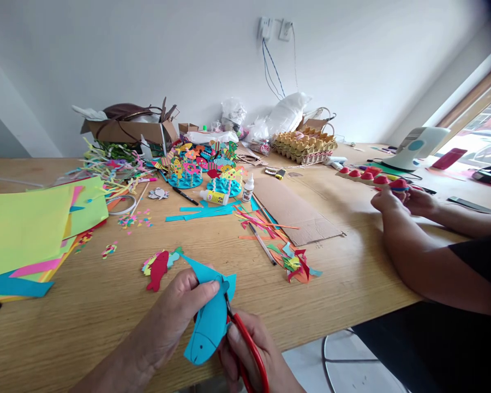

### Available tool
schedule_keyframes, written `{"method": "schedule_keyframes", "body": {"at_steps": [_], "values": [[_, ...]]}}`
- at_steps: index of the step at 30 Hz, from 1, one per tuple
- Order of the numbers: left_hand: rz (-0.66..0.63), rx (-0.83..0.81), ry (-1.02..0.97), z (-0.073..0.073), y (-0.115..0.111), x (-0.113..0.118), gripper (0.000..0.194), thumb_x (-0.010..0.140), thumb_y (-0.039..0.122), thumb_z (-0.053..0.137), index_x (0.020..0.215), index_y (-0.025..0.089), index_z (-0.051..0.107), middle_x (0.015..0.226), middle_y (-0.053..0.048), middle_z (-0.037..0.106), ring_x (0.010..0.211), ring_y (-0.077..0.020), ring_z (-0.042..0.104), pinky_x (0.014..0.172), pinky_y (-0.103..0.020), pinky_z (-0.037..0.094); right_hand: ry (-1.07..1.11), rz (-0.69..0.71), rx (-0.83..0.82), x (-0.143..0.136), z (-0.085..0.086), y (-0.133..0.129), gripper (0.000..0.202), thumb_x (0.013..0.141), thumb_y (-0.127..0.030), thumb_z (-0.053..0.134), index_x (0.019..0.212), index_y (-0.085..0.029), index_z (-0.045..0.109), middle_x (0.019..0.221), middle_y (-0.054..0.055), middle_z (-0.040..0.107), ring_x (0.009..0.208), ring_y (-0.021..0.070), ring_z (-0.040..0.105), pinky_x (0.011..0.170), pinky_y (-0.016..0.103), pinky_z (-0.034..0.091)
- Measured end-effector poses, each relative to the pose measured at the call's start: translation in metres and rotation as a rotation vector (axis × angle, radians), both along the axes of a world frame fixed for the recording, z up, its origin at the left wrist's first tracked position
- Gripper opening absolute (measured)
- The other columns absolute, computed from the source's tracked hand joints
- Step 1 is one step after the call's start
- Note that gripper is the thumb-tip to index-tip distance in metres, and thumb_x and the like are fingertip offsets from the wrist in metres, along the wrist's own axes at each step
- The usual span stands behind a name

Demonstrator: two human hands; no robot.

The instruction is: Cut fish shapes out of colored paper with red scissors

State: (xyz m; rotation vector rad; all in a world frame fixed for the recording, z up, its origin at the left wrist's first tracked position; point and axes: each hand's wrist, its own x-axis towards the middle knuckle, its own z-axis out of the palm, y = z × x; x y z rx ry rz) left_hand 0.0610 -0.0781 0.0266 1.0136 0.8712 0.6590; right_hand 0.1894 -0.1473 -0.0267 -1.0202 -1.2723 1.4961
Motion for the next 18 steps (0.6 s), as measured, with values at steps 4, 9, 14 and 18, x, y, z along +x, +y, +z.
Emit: {"method": "schedule_keyframes", "body": {"at_steps": [4,9,14,18], "values": [[-0.017,-0.036,0.022,-0.0009,0.0000,-0.0011,0.026,0.070,0.036,0.063,0.058,0.017,0.051,0.045,0.006,0.048,0.043,-0.0076,0.041,0.043,-0.018,0.034,0.008,0.022,-0.005,0.0019,-0.0042,0.0022,0.054,0.084,-0.064,0.036,0.061,-0.016,0.046,0.045,-0.003,0.043,0.038,0.0067,0.037,0.041,0.018,0.030],[-0.035,-0.049,0.009,0.0001,0.0013,-0.0014,0.028,0.071,0.038,0.063,0.057,0.016,0.052,0.046,0.005,0.050,0.044,-0.0077,0.041,0.043,-0.018,0.034,0.016,0.027,0.008,0.0033,-0.0066,0.0015,0.048,0.085,-0.060,0.040,0.069,-0.015,0.048,0.046,-0.004,0.044,0.039,0.0070,0.038,0.040,0.017,0.030],[-0.036,-0.052,0.010,0.0021,0.0021,-0.0028,0.023,0.071,0.035,0.064,0.060,0.016,0.057,0.050,0.004,0.055,0.046,-0.0082,0.044,0.045,-0.018,0.036,0.019,0.031,-0.008,0.0038,-0.0073,0.0017,0.046,0.084,-0.060,0.042,0.068,-0.017,0.046,0.046,-0.004,0.044,0.039,0.0067,0.037,0.040,0.017,0.029],[-0.006,-0.015,0.045,0.0023,0.0010,-0.0018,0.025,0.071,0.036,0.063,0.059,0.017,0.053,0.046,0.007,0.048,0.044,-0.0075,0.039,0.041,-0.016,0.032,0.005,0.027,-0.019,0.0037,-0.0034,0.0021,0.048,0.083,-0.062,0.041,0.067,-0.017,0.046,0.046,-0.005,0.043,0.039,0.0069,0.037,0.040,0.017,0.029]]}}
